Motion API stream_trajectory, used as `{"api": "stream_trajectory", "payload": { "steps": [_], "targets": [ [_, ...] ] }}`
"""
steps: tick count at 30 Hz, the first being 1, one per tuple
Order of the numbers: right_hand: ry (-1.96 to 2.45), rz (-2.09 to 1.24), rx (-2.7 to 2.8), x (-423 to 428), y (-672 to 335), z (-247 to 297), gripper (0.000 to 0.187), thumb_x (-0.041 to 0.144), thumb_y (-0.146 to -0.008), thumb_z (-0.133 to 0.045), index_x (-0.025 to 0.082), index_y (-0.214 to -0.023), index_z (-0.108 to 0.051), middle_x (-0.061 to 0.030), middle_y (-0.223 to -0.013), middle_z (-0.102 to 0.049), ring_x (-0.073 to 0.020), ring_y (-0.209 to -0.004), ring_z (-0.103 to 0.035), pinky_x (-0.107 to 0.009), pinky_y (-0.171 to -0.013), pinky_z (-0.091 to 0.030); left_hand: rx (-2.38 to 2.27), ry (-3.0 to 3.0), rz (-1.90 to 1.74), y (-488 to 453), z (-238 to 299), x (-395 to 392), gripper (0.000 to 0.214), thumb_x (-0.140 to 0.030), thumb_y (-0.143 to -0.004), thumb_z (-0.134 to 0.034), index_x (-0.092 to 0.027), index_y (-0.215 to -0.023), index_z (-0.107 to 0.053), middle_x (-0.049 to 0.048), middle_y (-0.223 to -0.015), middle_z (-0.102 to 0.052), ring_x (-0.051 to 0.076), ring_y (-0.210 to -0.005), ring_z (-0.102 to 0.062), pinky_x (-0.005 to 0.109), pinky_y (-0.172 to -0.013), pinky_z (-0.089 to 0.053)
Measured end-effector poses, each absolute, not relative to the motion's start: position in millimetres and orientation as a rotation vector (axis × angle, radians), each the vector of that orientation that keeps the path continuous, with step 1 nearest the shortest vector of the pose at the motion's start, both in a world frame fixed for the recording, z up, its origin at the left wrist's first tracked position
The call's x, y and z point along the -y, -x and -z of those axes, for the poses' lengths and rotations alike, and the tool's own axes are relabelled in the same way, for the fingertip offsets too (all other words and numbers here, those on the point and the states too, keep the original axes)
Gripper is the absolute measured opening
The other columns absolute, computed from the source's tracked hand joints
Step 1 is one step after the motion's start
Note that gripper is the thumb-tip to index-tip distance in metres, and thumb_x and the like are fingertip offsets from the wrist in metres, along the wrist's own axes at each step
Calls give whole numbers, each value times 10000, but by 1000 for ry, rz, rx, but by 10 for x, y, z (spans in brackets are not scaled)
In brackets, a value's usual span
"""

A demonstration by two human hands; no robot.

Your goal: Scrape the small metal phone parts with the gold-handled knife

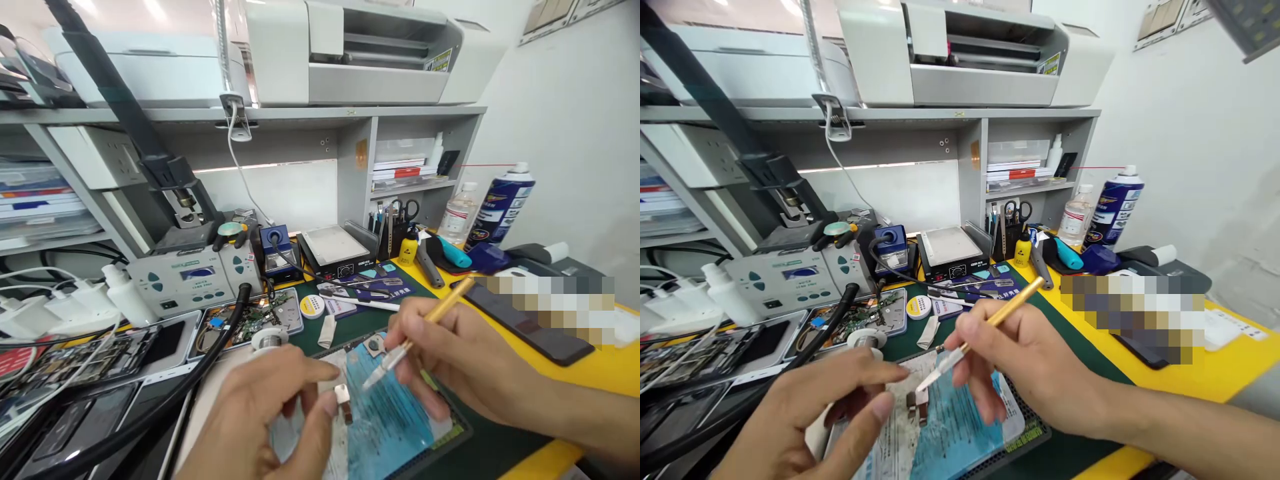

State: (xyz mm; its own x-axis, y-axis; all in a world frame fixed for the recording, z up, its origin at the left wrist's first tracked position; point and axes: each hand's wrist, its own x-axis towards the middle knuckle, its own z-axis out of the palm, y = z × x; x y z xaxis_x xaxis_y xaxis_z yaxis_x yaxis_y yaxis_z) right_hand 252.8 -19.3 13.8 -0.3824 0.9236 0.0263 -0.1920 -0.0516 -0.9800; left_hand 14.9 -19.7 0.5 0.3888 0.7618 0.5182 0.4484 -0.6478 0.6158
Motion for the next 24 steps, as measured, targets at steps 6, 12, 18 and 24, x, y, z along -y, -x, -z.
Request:
{"api": "stream_trajectory", "payload": {
  "steps": [6,12,18,24],
  "targets": [
    [1030,-1563,1328,81,-2527,6,345,461,-880,-736,165,-787,-586,36,-508,-595,-62,-342,-484,-146,-355,-382,-836,-2697,-998,-39,21,39,149,-130,-842,-567,-225,-876,-676,17,-837,-678,175,-795,-628,298,-716,-528],
    [1037,-1695,1370,153,-2475,75,406,530,-946,-617,129,-988,-672,-67,-796,-728,-66,-412,-582,-146,-372,-439,-833,-2835,-881,-56,75,40,166,-118,-811,-632,-226,-932,-669,9,-923,-696,198,-876,-604,325,-767,-527],
    [1191,-1640,1444,205,-2437,105,323,448,-856,-754,171,-843,-589,62,-495,-540,-71,-403,-497,-138,-386,-434,-793,-2942,-859,-51,192,-16,85,-149,-855,-617,-206,-903,-660,20,-825,-668,194,-810,-586,326,-739,-512],
    [1274,-1545,1533,148,-2407,86,282,425,-883,-716,174,-865,-588,62,-485,-545,-52,-356,-420,-133,-350,-393,-771,-3003,-845,-57,212,-3,79,-168,-893,-594,-198,-831,-633,16,-796,-662,178,-781,-597,322,-740,-507]
  ]
}}
